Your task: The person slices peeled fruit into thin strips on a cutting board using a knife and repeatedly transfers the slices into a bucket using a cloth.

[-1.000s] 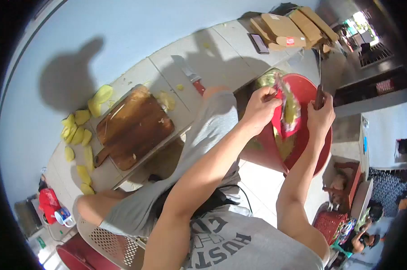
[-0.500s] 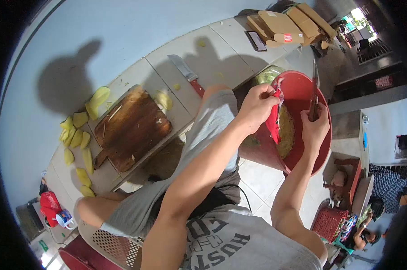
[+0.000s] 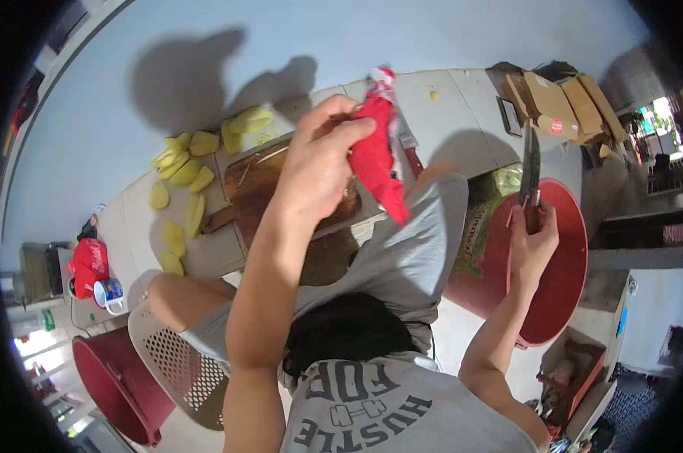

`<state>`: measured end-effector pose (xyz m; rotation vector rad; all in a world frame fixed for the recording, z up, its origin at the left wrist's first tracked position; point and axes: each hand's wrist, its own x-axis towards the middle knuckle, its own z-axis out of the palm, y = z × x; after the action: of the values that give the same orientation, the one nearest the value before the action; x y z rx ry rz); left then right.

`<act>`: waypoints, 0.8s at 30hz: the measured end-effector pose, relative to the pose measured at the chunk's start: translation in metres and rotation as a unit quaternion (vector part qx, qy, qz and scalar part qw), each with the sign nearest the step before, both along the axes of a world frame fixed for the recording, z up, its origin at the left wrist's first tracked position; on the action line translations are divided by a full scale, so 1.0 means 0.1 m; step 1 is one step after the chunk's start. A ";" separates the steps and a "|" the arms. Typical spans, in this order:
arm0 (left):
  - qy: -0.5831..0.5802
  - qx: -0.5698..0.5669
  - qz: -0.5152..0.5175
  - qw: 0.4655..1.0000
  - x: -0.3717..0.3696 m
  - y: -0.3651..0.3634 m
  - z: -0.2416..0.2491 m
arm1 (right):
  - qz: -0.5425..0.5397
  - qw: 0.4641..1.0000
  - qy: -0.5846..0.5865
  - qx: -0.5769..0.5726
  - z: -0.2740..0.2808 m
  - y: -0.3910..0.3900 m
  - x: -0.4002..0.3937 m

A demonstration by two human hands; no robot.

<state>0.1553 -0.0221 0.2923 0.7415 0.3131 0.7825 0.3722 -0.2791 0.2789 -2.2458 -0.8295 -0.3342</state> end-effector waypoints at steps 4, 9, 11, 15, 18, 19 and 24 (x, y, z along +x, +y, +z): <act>0.007 -0.003 0.066 0.998 -0.44 0.23 -0.27 | 0.049 0.997 0.063 0.011 -0.08 0.34 -0.24; 0.166 -0.066 0.210 0.961 -1.19 0.24 -1.07 | 0.133 0.987 0.086 -0.040 -0.10 0.77 -0.73; 0.338 -0.066 0.234 0.909 -1.61 0.21 -1.50 | 0.182 0.974 0.125 -0.052 -0.18 0.91 -0.91; 0.474 -0.086 0.311 0.819 -2.23 0.20 -1.93 | 0.298 0.940 0.154 -0.054 -0.51 1.27 -1.28; 0.464 -0.038 0.332 0.820 -2.44 0.35 -1.86 | 0.369 0.912 0.156 -0.085 -0.87 1.55 -1.53; 0.465 -0.039 0.338 0.817 -2.52 0.44 -1.90 | 0.390 0.902 0.147 -0.112 -0.99 1.65 -1.60; 0.611 0.141 0.321 0.710 -2.53 0.90 -1.81 | 0.418 0.854 0.167 -0.261 -1.66 1.96 -1.81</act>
<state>-0.0974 0.0683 0.1111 1.4251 1.7765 0.8866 0.1910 -0.0836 0.1132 -2.0361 -1.7251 0.7531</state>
